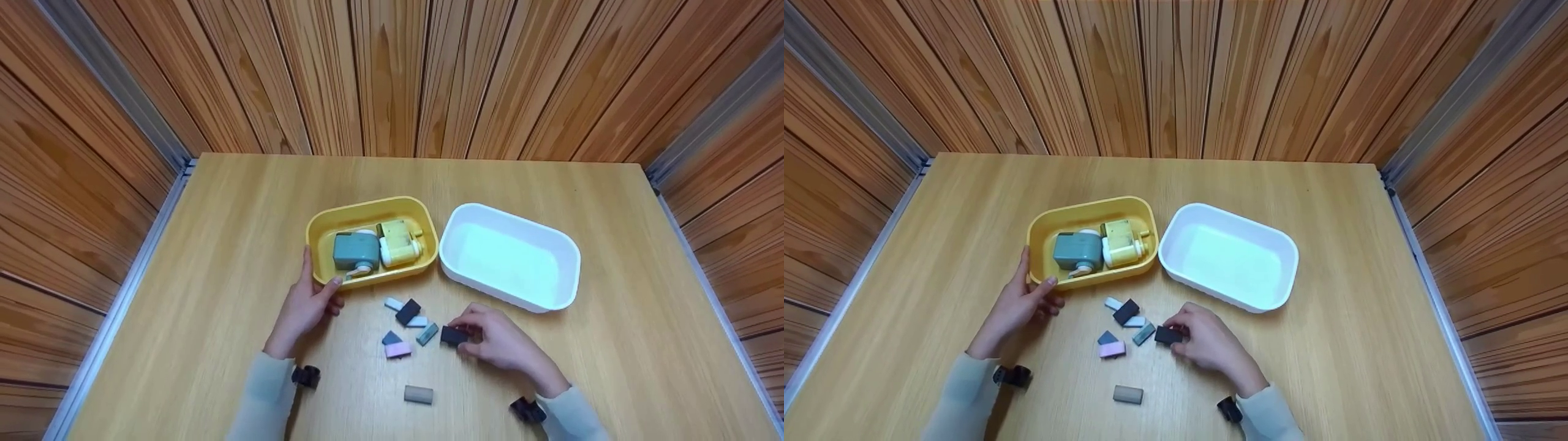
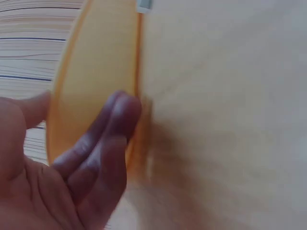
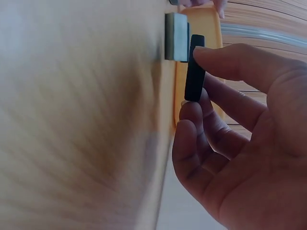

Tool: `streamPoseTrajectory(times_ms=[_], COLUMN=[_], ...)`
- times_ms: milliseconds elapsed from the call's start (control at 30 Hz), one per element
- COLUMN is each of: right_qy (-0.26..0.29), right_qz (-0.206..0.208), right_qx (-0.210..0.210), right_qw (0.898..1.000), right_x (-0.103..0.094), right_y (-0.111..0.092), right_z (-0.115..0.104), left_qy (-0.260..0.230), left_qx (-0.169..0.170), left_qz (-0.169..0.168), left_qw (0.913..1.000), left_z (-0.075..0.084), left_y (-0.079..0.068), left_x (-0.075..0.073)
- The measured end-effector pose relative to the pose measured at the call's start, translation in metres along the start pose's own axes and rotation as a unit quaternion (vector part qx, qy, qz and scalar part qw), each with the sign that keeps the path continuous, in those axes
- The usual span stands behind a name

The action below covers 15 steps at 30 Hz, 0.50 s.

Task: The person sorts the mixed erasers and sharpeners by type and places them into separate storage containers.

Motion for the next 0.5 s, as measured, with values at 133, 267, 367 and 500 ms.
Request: streamPoseTrajectory(times_ms=[133, 267, 367, 500], right_qy=[0.013, 0.023, 0.021, 0.022], right_qz=[0.009, 0.030, 0.049, 0.063], right_qx=[0.019, 0.012, -0.001, -0.009], right_qw=[1.000, 0.999, 0.999, 0.998], right_x=[-0.008, -0.016, -0.023, -0.033], right_y=[-0.002, -0.004, -0.005, -0.006], right_z=[-0.002, -0.006, -0.009, -0.011], left_qy=[-0.008, -0.024, -0.035, -0.054], left_qx=[-0.025, -0.031, -0.022, -0.016], left_qz=[0.014, 0.019, 0.022, 0.023], left_qw=[0.9995, 0.9991, 0.9989, 0.9981], left_z=[0.004, 0.006, 0.007, 0.007], left_y=[-0.001, -0.001, -0.001, -0.001], left_x=[0.000, 0.002, 0.003, 0.004])
Point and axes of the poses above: each hand's wrist, its own y-axis towards the middle knuckle, its own x-axis out of the palm, z = x × y, the point moved 3 cm from there along y, towards the middle knuckle, and after that the axes turned 3 degrees about -x, right-handed, at the moved point
